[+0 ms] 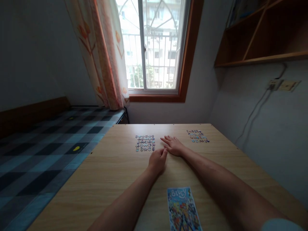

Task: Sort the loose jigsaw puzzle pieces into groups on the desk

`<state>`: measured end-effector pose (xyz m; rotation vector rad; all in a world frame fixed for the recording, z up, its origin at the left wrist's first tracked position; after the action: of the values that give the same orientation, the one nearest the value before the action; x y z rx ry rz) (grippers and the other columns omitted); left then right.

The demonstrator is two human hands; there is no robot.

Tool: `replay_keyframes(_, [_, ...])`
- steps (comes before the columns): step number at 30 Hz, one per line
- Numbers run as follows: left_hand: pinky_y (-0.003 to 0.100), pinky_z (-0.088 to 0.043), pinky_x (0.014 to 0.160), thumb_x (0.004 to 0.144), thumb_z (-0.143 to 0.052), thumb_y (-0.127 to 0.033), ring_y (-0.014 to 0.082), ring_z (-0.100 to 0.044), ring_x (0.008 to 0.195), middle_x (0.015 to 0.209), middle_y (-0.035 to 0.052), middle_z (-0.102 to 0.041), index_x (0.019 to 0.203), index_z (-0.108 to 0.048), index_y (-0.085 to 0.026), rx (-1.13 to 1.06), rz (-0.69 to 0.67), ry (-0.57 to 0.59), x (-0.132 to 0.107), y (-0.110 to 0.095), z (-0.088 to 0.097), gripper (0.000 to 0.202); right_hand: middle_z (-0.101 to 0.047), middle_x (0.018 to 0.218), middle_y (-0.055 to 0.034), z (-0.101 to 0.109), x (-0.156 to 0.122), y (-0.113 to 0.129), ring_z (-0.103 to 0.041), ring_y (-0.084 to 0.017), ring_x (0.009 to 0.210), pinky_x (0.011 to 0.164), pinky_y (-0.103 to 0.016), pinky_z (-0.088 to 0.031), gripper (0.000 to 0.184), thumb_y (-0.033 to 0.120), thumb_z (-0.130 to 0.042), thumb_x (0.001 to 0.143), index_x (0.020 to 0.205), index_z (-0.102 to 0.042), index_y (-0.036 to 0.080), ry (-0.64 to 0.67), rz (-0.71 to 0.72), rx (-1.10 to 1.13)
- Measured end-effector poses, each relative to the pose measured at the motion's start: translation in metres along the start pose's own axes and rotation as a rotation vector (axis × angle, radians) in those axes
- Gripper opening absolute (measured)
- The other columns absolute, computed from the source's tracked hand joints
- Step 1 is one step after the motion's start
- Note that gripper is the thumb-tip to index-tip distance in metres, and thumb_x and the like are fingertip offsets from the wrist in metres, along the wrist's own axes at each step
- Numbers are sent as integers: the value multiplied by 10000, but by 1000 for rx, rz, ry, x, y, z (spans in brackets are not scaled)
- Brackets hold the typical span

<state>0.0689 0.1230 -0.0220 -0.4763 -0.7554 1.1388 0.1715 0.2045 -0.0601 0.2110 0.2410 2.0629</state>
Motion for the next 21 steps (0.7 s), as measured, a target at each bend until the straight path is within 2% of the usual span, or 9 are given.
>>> replay_keyframes(3, [274, -359, 649, 942, -375, -384, 178, -626, 746, 834, 68, -736, 832, -720, -185, 19, 5, 11, 0, 1, -3, 414, -187, 1595, -39, -1, 19, 9, -170, -268, 1475, 1168, -561, -114, 576, 435, -376, 967, 1523, -233, 386, 6, 41, 6])
replay_keyframes(6, [280, -347, 636, 949, -365, -387, 177, -624, 726, 815, 66, -734, 820, -721, -185, 31, 8, -2, 0, 2, -3, 430, -183, 1596, -39, 0, 27, 16, -185, -276, 1470, 1159, -577, -133, 546, 390, -391, 969, 1503, -281, 404, -1, 101, -6])
replay_keyframes(14, [281, -324, 619, 955, -371, -371, 172, -616, 704, 799, 70, -733, 805, -728, -181, 90, 6, 9, 0, -1, -2, 432, -143, 1605, -36, -1, 25, 22, -161, -300, 1474, 1142, -613, -127, 481, 403, -346, 998, 1477, -317, 445, 22, 154, -63])
replay_keyframes(21, [277, -347, 642, 959, -375, -372, 185, -640, 759, 853, 77, -744, 840, -734, -197, 128, -24, 22, -1, -6, -4, 416, -157, 1601, -50, 2, 24, 27, -240, -315, 1448, 1105, -650, -187, 469, 396, -335, 999, 1466, -343, 442, 12, 174, -91])
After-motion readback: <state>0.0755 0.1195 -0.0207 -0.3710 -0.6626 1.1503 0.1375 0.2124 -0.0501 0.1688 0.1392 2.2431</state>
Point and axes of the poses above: each hand's wrist, its own x-axis towards the middle knuckle, its own z-axis out of the back of the hand, y = z × x, the point moved 9 cm from there along x, towards the middle knuckle
